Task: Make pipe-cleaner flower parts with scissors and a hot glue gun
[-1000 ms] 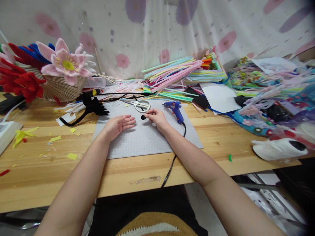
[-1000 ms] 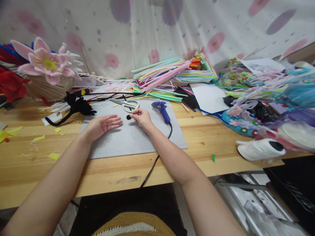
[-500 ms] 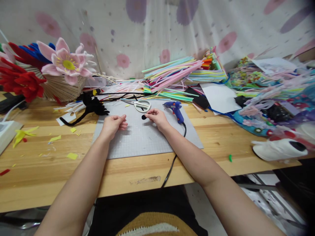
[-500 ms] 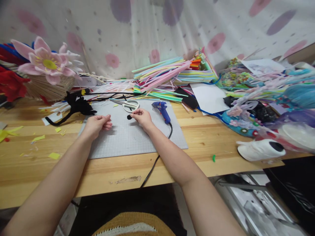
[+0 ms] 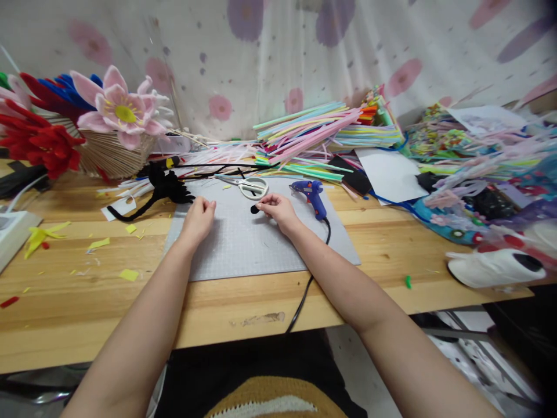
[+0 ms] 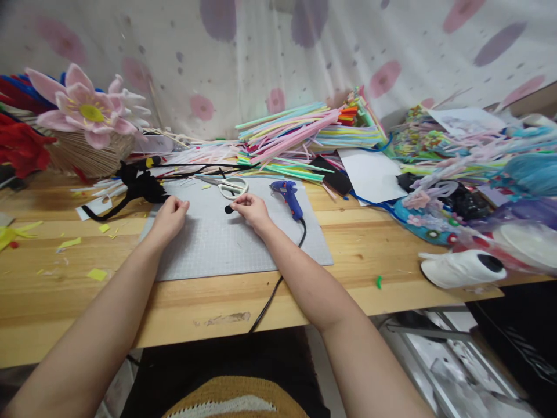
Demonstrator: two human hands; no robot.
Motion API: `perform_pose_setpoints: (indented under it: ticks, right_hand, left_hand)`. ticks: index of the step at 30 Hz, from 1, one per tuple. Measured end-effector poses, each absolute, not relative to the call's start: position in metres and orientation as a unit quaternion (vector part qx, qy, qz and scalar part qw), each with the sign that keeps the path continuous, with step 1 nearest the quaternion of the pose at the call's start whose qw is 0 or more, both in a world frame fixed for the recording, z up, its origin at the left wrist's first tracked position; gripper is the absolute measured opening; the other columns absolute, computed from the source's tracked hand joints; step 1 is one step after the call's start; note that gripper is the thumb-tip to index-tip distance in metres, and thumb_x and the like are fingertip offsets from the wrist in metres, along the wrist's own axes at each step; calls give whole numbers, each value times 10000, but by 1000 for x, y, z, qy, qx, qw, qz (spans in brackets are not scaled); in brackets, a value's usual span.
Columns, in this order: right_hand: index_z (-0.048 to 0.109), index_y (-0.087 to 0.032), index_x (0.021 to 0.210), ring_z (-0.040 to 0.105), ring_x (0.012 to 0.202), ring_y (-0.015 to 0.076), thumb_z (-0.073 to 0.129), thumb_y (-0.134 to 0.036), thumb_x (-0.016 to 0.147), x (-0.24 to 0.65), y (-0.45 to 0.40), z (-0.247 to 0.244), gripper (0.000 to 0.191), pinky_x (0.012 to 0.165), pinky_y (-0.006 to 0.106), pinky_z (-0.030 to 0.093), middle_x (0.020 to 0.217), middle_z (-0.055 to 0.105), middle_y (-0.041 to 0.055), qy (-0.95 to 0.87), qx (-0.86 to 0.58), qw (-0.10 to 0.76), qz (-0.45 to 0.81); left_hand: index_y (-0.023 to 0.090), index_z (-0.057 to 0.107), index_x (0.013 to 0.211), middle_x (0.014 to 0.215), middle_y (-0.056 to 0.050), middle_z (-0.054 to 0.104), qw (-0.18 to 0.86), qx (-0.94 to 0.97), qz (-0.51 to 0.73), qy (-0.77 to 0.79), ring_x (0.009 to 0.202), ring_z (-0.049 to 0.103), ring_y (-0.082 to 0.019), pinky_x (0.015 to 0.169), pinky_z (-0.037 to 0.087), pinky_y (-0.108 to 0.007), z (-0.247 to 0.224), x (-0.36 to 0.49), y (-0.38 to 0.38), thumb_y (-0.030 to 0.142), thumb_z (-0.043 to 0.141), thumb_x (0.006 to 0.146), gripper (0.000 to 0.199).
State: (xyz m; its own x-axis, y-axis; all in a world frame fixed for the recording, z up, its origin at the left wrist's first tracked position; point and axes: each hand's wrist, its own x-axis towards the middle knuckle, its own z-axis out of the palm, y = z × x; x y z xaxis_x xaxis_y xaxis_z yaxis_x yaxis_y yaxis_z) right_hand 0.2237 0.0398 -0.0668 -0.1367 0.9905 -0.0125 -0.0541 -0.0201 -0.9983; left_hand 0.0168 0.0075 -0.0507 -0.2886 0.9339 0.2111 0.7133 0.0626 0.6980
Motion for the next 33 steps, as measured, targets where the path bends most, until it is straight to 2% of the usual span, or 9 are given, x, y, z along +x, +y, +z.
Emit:
perform_pose_setpoints:
  ticks: [6,11,14,17,20,22,27,31,33]
  right_hand:
    - [544,-156,658,371,436,46,732,-339,500,224,40,-67,306,398,203,258,498,498,-47,-513,-458,474,550]
    - [546,-152,650,364,421,43,722,-323,502,223,40,-68,287,399,205,252,473,485,-54,-512,-453,478,551]
    - [545,-153,650,369,429,45,724,-327,492,224,39,-67,296,400,205,254,486,495,-50,-508,-455,479,552]
    - [545,-157,649,367,430,48,725,-343,494,224,38,-65,301,397,206,251,481,491,-49,-513,-460,474,549]
    - [548,-158,650,363,430,49,726,-342,499,224,38,-64,297,402,206,249,466,475,-54,-516,-458,473,548]
    - [547,-159,650,362,436,48,730,-338,494,224,37,-64,300,409,205,252,472,476,-55,-514,-454,475,550]
    - [548,-162,658,368,453,51,728,-345,497,221,35,-62,302,421,208,263,500,496,-50,-520,-446,475,552]
    - [551,-156,660,374,456,49,723,-340,504,219,34,-62,297,437,212,275,512,509,-47,-522,-439,478,553]
    - [548,-155,658,377,456,47,727,-339,500,219,34,-63,301,446,213,282,519,516,-46,-522,-434,480,555]
  left_hand:
    - [140,633,655,613,-61,642,344,475,427,688,537,590,-153,509,476,-261,-52,21,5,365,710,578,251]
    - [103,639,731,748,-100,679,407,448,494,625,694,653,-184,549,528,-265,-57,24,8,237,636,655,154]
    - [112,635,896,914,-110,679,420,465,522,579,838,652,-189,629,538,-281,-59,23,10,201,593,695,223]
    - [157,618,1017,952,-85,679,397,490,528,568,847,646,-172,673,520,-276,-55,23,7,213,610,688,333]
    - [143,658,771,662,-62,659,307,493,472,663,653,632,-180,593,484,-276,-46,20,3,370,645,667,250]
    - [156,620,614,530,-47,590,224,501,424,721,608,608,-191,586,460,-291,-41,19,0,466,606,686,319]
    - [194,611,642,907,-68,619,129,590,449,659,984,551,-213,795,430,-294,-42,28,-5,341,614,695,156]
    - [187,470,491,891,-66,610,141,606,443,645,911,551,-192,807,410,-294,-43,42,-8,334,522,771,320]
    - [185,528,580,940,-62,606,160,610,450,632,877,555,-181,748,417,-279,-43,45,-8,315,564,739,208]
